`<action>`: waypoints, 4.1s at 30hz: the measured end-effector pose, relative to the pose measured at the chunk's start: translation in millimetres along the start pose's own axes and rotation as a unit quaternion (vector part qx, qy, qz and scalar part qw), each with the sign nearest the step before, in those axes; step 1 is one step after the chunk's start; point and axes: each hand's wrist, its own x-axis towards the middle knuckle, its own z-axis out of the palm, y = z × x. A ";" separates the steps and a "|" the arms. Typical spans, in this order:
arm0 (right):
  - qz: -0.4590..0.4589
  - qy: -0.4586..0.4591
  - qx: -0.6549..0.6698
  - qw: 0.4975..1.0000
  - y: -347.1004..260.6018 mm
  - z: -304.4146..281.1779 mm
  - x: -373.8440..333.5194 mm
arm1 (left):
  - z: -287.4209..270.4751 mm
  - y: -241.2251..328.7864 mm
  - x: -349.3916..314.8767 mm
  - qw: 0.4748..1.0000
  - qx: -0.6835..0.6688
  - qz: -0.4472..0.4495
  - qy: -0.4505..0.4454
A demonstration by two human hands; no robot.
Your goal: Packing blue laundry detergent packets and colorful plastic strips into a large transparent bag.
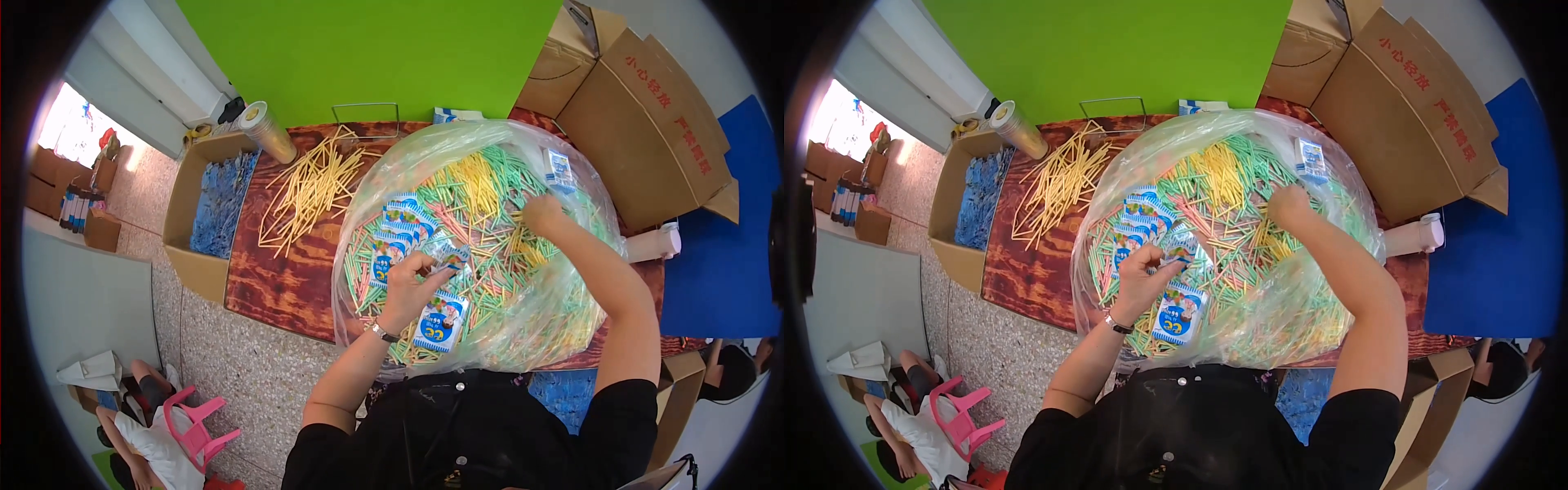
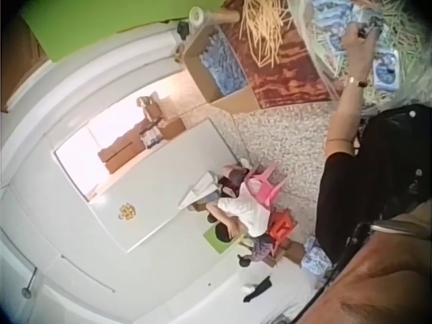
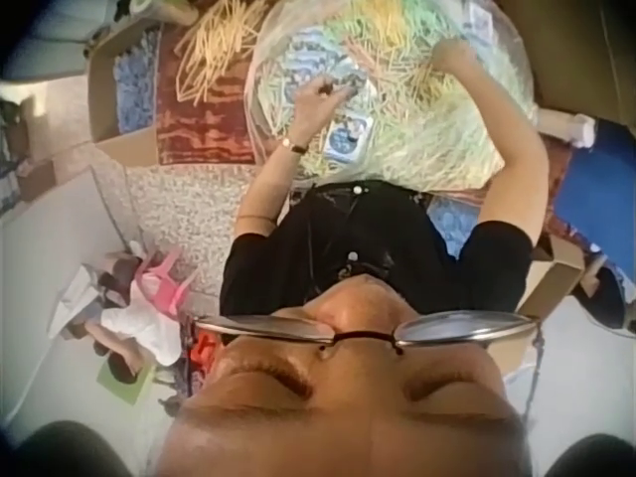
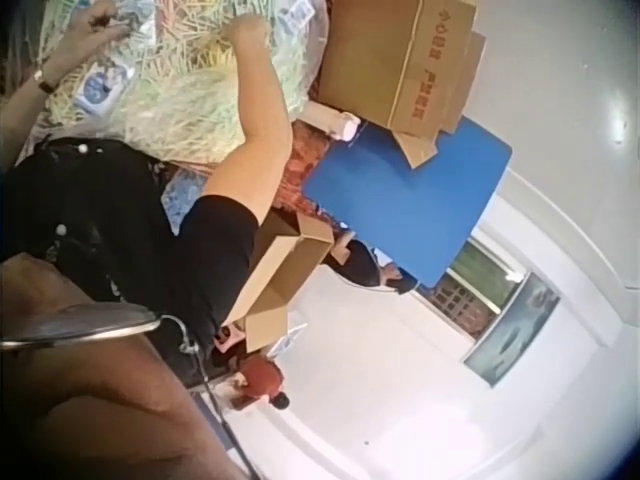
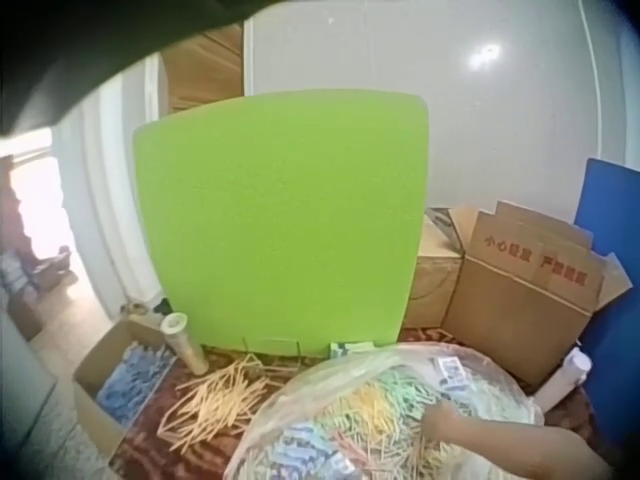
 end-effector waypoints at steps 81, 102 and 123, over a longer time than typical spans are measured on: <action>-0.310 0.269 0.553 0.725 -104.8 -69.2 -112.1 | -6.9 1.3 -23.7 0.988 -0.044 -0.110 -0.096; 0.027 0.043 0.335 0.941 -21.6 -74.6 86.3 | -11.5 -12.3 -16.0 0.993 -0.039 -0.097 -0.047; -0.182 0.029 0.948 0.261 -14.5 -22.6 -9.8 | -0.1 -17.2 -30.1 0.993 -0.065 -0.090 -0.037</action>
